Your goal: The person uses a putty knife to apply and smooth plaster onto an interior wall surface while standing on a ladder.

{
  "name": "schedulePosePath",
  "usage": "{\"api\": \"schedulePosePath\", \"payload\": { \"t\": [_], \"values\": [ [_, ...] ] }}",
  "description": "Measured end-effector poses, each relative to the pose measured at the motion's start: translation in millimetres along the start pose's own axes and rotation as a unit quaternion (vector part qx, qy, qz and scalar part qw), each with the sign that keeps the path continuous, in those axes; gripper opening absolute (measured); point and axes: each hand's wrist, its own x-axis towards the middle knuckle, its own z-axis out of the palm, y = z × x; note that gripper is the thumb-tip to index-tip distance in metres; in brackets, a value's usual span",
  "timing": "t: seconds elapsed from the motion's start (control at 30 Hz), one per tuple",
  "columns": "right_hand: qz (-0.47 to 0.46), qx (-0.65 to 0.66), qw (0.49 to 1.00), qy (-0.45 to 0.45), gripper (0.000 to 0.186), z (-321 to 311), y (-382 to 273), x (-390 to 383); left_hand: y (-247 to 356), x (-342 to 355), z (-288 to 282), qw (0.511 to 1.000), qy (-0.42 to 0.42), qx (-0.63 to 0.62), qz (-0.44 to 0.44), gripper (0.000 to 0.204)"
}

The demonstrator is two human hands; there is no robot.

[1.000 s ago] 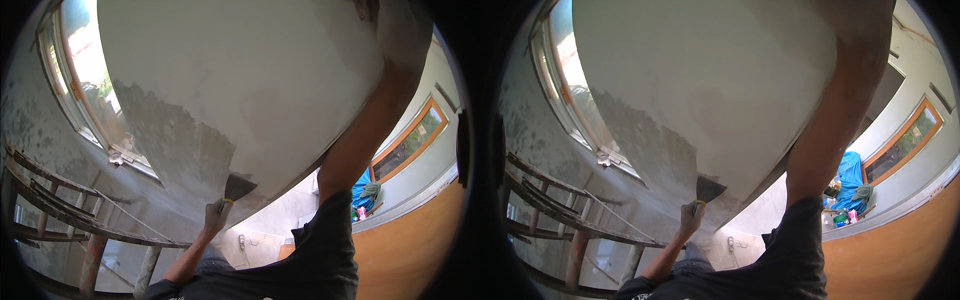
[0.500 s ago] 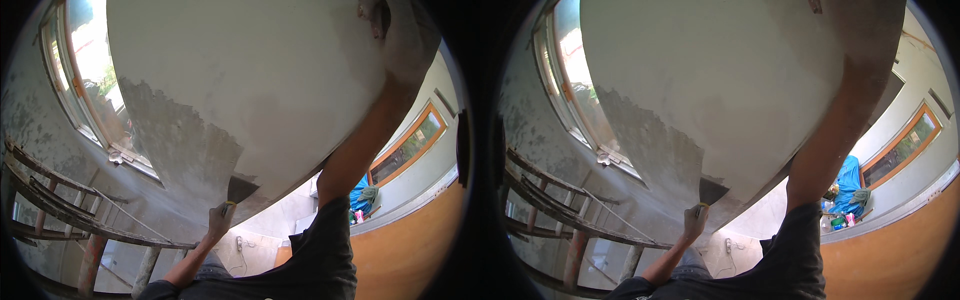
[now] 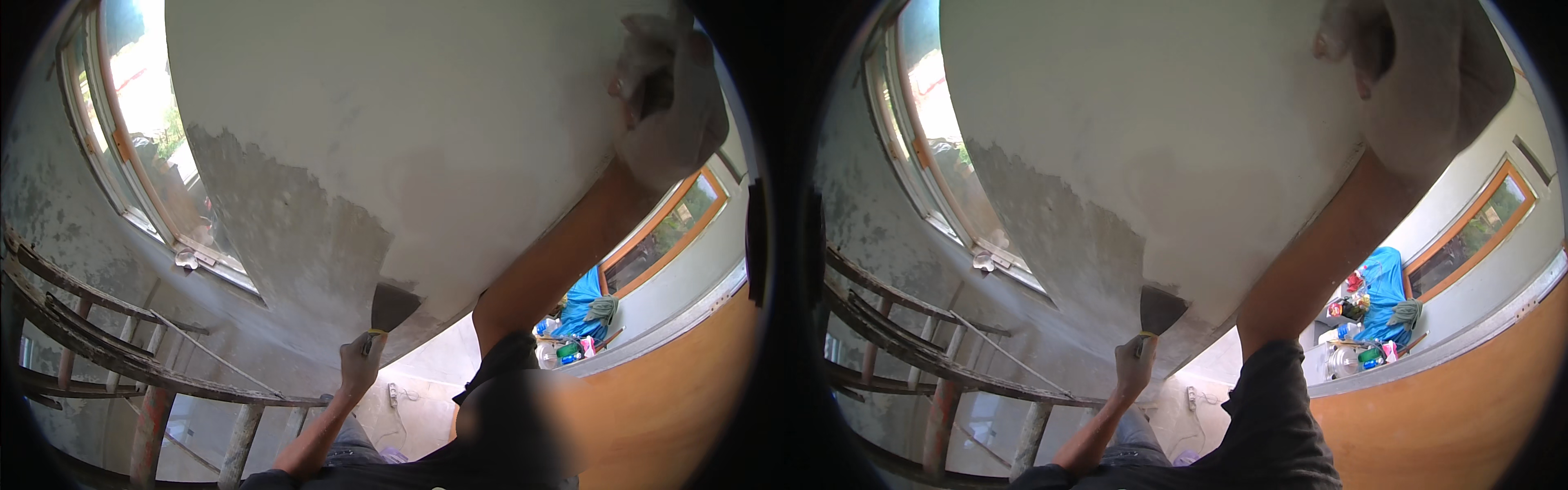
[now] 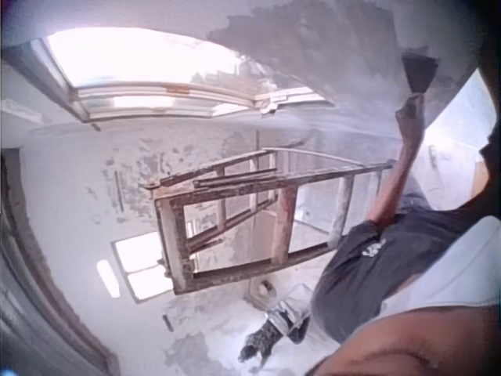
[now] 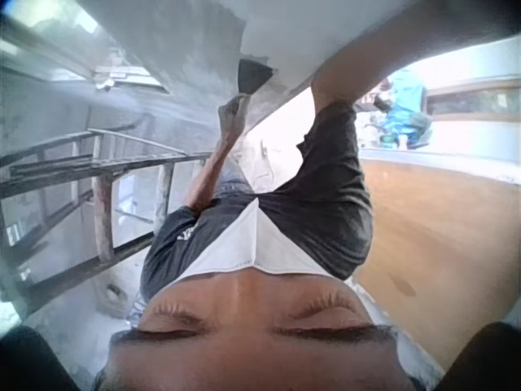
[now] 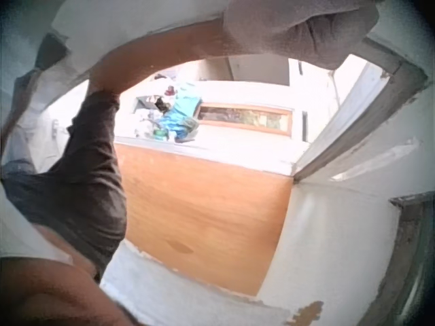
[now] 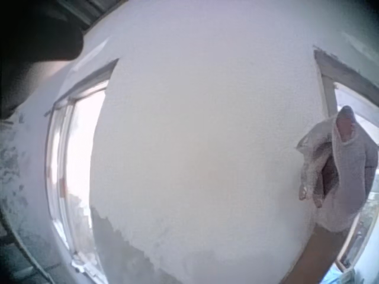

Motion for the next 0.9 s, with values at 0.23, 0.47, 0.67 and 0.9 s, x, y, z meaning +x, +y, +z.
{"api": "schedulePosePath", "payload": {
  "t": [0.23, 0.47, 0.67, 0.9],
  "values": [
    [-0.079, 0.278, 0.949, -0.127, 0.041, -38.7, 33.2, -11.6, -12.9, -3.0, 9.5, 1.0, 0.009, -0.021, -0.012, 0.031],
    [-0.072, -0.031, 0.99, 0.118, 0.031, -0.2, 10.8, -28.4, -23.1, 4.9, 15.0, 0.997, -0.041, -0.044, -0.043, 0.035],
    [-0.038, -0.054, 0.988, 0.138, 0.036, -4.5, 16.8, -37.2, -23.0, -1.6, 1.1, 0.999, -0.021, -0.023, -0.026, 0.034],
    [-0.033, -0.023, 0.995, 0.096, 0.026, -20.6, 17.8, -46.8, -0.7, -0.3, 1.1, 0.998, -0.004, -0.05, -0.025, 0.034]
  ]
}}
